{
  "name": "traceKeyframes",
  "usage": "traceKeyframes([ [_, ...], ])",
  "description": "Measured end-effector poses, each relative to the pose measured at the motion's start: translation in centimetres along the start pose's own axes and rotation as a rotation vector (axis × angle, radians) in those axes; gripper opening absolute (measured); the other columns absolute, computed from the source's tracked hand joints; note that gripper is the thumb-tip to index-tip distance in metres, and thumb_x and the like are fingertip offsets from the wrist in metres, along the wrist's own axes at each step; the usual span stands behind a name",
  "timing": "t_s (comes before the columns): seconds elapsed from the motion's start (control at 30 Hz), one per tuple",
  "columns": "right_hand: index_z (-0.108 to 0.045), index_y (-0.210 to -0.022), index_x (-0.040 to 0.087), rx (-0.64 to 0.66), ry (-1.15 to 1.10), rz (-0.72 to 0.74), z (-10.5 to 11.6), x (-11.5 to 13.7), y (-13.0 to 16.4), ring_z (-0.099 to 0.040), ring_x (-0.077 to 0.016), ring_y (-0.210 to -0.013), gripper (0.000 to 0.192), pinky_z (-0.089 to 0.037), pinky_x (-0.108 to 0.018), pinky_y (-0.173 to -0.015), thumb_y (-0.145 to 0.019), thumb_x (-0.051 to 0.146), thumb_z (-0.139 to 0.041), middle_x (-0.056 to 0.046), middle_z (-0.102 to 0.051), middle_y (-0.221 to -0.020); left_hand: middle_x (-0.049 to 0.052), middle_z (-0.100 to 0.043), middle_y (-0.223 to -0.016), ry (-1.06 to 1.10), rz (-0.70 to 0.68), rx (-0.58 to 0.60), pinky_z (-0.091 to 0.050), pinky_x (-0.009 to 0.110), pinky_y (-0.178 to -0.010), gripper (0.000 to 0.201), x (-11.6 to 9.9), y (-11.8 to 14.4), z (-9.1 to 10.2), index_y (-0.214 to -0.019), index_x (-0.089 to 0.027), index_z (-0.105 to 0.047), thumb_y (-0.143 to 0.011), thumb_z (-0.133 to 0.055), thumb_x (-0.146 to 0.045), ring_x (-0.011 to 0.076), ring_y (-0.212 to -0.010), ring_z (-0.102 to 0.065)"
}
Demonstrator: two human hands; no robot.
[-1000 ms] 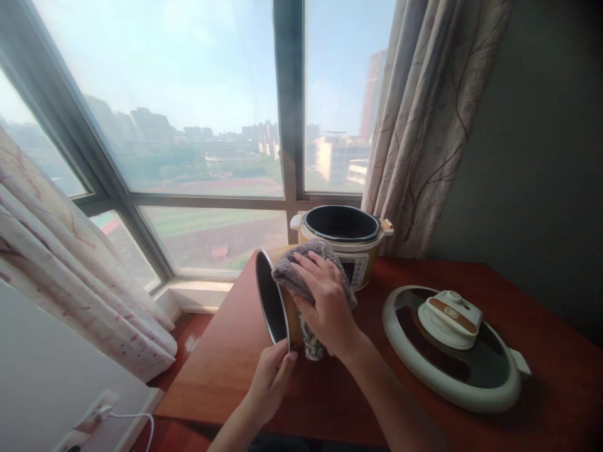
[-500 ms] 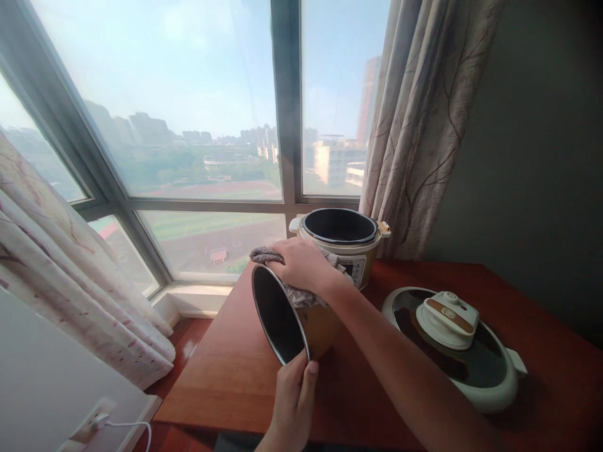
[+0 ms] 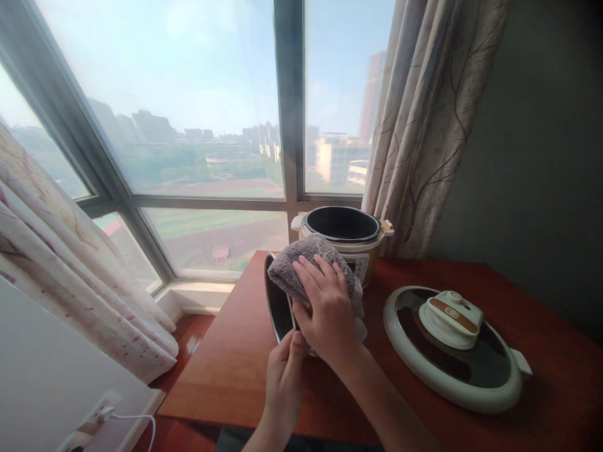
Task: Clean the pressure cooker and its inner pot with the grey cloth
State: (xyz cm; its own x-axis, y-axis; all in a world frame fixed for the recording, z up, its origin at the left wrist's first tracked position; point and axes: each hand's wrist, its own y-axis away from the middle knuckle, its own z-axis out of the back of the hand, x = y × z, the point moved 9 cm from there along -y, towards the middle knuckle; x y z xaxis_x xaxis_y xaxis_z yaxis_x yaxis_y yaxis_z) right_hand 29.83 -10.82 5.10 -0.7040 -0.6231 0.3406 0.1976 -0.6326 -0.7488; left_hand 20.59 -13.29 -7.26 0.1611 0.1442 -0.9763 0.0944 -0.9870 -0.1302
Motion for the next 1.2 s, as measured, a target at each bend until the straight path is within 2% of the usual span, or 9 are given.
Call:
traceKeyframes([
  [0.13,-0.041,-0.15,0.024,-0.137,-0.008,0.032,-0.1,-0.3,6.2,-0.03,-0.0294,-0.15,0.062,-0.019,-0.06,-0.122,-0.089,0.015,-0.046,-0.006,-0.049,-0.154,0.006,-0.072,-0.078,0.132,0.069,-0.032,-0.052,0.028,-0.074,0.05,-0.5,-0.9,0.3,-0.09,-0.013,-0.075,-0.081,-0.07,-0.061,0.0213,-0.079,-0.063],
  [0.23,-0.039,-0.15,0.02,-0.188,0.012,0.083,-1.5,-0.7,10.7,-0.026,-0.0318,-0.152,0.061,-0.023,-0.061,-0.119,-0.09,0.015,-0.045,-0.01,-0.046,-0.156,0.006,-0.071,-0.078,0.199,0.139,-0.04,-0.053,0.029,-0.073,0.053,-0.7,-1.4,0.1,-0.09,-0.012,-0.075,-0.075,-0.075,-0.063,0.0211,-0.079,-0.064],
  [0.37,-0.039,-0.148,0.016,-0.192,0.058,0.093,-2.5,-1.6,12.2,-0.023,-0.0351,-0.152,0.059,-0.022,-0.064,-0.118,-0.089,0.018,-0.045,-0.015,-0.041,-0.158,0.007,-0.072,-0.081,0.224,0.176,-0.043,-0.055,0.031,-0.077,0.054,-0.2,-1.5,-0.1,-0.091,-0.013,-0.075,-0.077,-0.073,-0.064,0.0216,-0.082,-0.065],
  [0.57,-0.047,-0.141,0.021,-0.086,0.012,0.197,-0.3,-1.8,5.8,-0.03,-0.0321,-0.149,0.052,-0.021,-0.06,-0.119,-0.089,0.026,-0.047,-0.009,-0.048,-0.155,0.01,-0.075,-0.098,0.055,0.028,-0.037,-0.047,0.038,-0.102,0.055,-0.6,-1.2,0.1,-0.104,-0.014,-0.075,-0.085,-0.064,-0.064,0.0269,-0.101,-0.064],
  [0.77,-0.058,-0.136,0.022,0.178,-0.04,0.06,0.0,-2.0,-2.4,-0.04,-0.0267,-0.142,0.048,-0.02,-0.049,-0.121,-0.089,0.023,-0.051,-0.004,-0.055,-0.149,0.01,-0.075,-0.09,-0.125,0.014,0.035,-0.053,0.034,-0.087,0.062,-0.8,-0.2,-0.2,-0.093,-0.014,-0.077,-0.085,-0.056,-0.072,0.0256,-0.087,-0.064],
  [0.9,-0.068,-0.121,0.023,0.482,-0.045,-0.022,-2.1,-2.4,-7.4,-0.059,-0.026,-0.121,0.037,-0.039,-0.041,-0.106,-0.092,0.031,-0.048,-0.007,-0.07,-0.128,0.01,-0.075,-0.085,-0.291,-0.034,0.041,-0.054,0.034,-0.086,0.064,0.8,1.7,0.5,-0.091,-0.015,-0.079,-0.085,-0.053,-0.074,0.0272,-0.086,-0.065],
  [1.03,-0.071,-0.118,0.019,0.823,-0.027,-0.04,-5.4,-2.6,-9.7,-0.067,-0.0272,-0.106,0.04,-0.047,-0.033,-0.089,-0.088,0.033,-0.048,-0.01,-0.072,-0.122,0.013,-0.076,-0.111,-0.371,-0.084,0.046,-0.051,0.036,-0.098,0.063,3.5,4.0,1.4,-0.112,-0.017,-0.079,-0.088,-0.053,-0.069,0.0308,-0.106,-0.065],
  [1.13,-0.07,-0.12,0.018,0.877,-0.012,-0.055,-6.6,-2.6,-10.2,-0.067,-0.0269,-0.107,0.042,-0.047,-0.032,-0.087,-0.086,0.032,-0.049,-0.011,-0.072,-0.124,0.014,-0.072,-0.124,-0.421,-0.149,0.072,-0.048,0.037,-0.105,0.06,4.3,4.3,2.2,-0.126,-0.018,-0.072,-0.093,-0.052,-0.063,0.0305,-0.116,-0.064],
  [1.2,-0.07,-0.119,0.017,0.852,0.012,-0.073,-6.8,-2.8,-10.3,-0.067,-0.0283,-0.107,0.043,-0.048,-0.033,-0.087,-0.086,0.033,-0.048,-0.013,-0.071,-0.125,0.014,-0.072,-0.125,-0.491,-0.241,0.217,-0.049,0.038,-0.105,0.056,3.7,3.9,1.6,-0.131,-0.02,-0.069,-0.095,-0.051,-0.058,0.0304,-0.116,-0.064],
])
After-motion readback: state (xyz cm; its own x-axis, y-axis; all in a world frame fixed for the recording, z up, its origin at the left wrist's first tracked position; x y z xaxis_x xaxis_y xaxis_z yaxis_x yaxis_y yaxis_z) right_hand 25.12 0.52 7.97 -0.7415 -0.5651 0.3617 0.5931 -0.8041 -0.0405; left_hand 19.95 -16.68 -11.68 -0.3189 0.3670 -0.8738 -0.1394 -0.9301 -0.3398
